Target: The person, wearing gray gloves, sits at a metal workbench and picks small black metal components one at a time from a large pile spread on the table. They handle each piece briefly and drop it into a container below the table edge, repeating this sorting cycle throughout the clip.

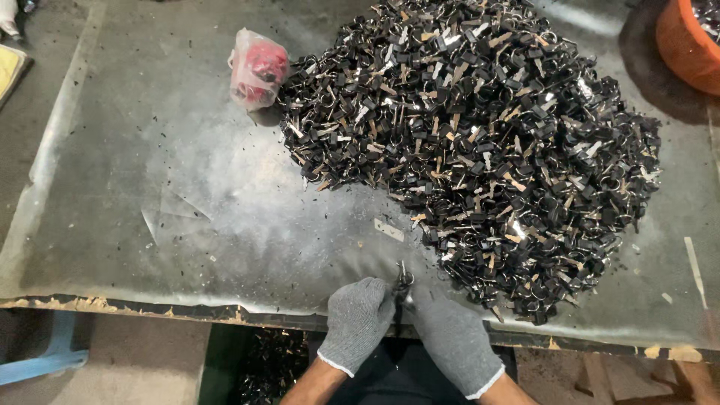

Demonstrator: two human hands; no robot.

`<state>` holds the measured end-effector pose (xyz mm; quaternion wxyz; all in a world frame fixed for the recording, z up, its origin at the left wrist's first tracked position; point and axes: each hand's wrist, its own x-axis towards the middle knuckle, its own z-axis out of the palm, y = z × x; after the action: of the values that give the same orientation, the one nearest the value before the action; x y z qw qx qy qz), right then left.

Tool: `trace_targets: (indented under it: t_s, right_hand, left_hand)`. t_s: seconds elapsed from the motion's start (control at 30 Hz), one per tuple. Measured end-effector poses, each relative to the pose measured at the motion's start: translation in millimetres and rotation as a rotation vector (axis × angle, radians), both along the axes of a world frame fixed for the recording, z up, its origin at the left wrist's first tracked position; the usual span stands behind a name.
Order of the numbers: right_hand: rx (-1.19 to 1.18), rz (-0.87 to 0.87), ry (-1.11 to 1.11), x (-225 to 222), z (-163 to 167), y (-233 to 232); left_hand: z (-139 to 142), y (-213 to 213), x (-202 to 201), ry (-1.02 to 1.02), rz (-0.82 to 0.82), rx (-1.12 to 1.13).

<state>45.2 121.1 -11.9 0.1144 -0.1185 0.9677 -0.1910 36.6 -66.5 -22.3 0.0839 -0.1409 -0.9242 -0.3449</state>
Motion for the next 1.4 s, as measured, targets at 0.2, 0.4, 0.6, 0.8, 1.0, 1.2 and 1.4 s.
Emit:
trace_targets:
  t_s: [0.2, 0.4, 0.6, 0.8, 1.0, 1.2, 1.4]
  right_hand:
    - [0.12, 0.07, -0.217, -10, 6, -7]
    - [-0.118, 0.014, -0.175, -31, 28, 0]
    - [0.049, 0.105, -0.187, -23, 19, -1]
    - [0.226, 0.064, -0.178, -18, 18, 0]
    - [-0.264, -0.087, -0.221, -23, 34, 2]
    - [0.134, 0.034, -0.107, 1, 16, 0]
    - [0.245, 0.093, -0.029, 10, -7, 4]
  left_hand:
    - [-1, 7, 2, 0.011, -0.042, -0.014]
    - [4, 4, 3, -0.007, -0.022, -0.01]
    - [6, 3, 4, 0.02, -0.055, 0.039]
    - [1, 4, 3, -0.058, -0.016, -0.081]
    - [0, 4, 9, 0.041, -0.087, -0.044]
    - [-2, 6, 15, 0.054, -0.009, -0.012]
    - [-7, 6, 11, 0.023, -0.031, 0.03]
